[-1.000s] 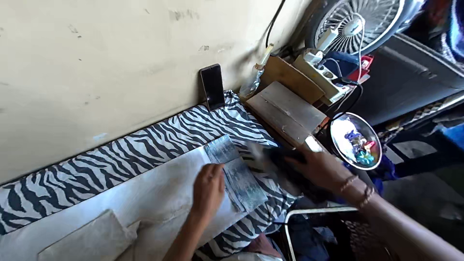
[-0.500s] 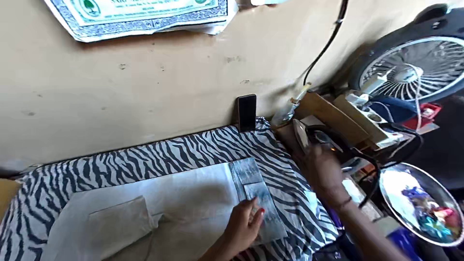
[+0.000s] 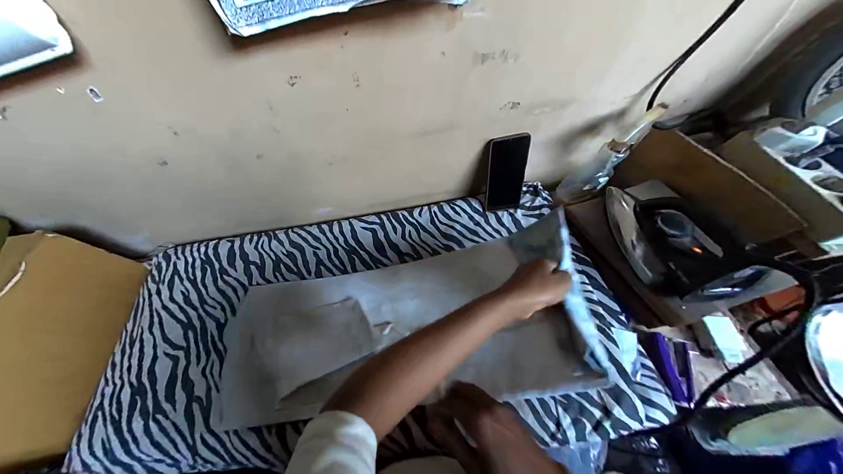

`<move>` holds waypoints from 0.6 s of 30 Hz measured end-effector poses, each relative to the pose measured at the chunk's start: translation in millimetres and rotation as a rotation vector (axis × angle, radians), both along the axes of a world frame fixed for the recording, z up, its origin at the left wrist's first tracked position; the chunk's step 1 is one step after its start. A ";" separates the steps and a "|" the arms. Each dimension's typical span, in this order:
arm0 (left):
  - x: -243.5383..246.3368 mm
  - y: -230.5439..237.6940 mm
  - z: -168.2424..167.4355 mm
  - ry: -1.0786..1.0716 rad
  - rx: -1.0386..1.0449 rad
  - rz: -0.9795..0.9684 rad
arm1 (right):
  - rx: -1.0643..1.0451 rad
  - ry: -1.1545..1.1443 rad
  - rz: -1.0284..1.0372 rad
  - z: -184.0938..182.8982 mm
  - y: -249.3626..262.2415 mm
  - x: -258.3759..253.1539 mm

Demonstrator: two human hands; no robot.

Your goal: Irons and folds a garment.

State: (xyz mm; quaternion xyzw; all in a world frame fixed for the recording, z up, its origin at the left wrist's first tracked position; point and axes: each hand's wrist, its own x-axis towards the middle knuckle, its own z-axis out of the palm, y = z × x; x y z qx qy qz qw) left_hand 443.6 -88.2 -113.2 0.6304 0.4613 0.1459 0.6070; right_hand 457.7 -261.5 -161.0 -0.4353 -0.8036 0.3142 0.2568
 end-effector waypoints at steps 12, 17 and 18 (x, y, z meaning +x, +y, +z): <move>-222.1 -89.0 63.1 -0.364 0.031 0.496 | -0.502 -0.258 -0.270 -56.7 25.7 -57.4; -349.7 -131.7 -93.0 -0.196 -0.369 1.083 | -0.325 -0.404 0.079 -74.9 -8.9 -52.1; -356.9 -136.6 -117.4 -0.206 -0.398 1.124 | -0.305 -0.389 0.168 -70.2 -11.6 -50.5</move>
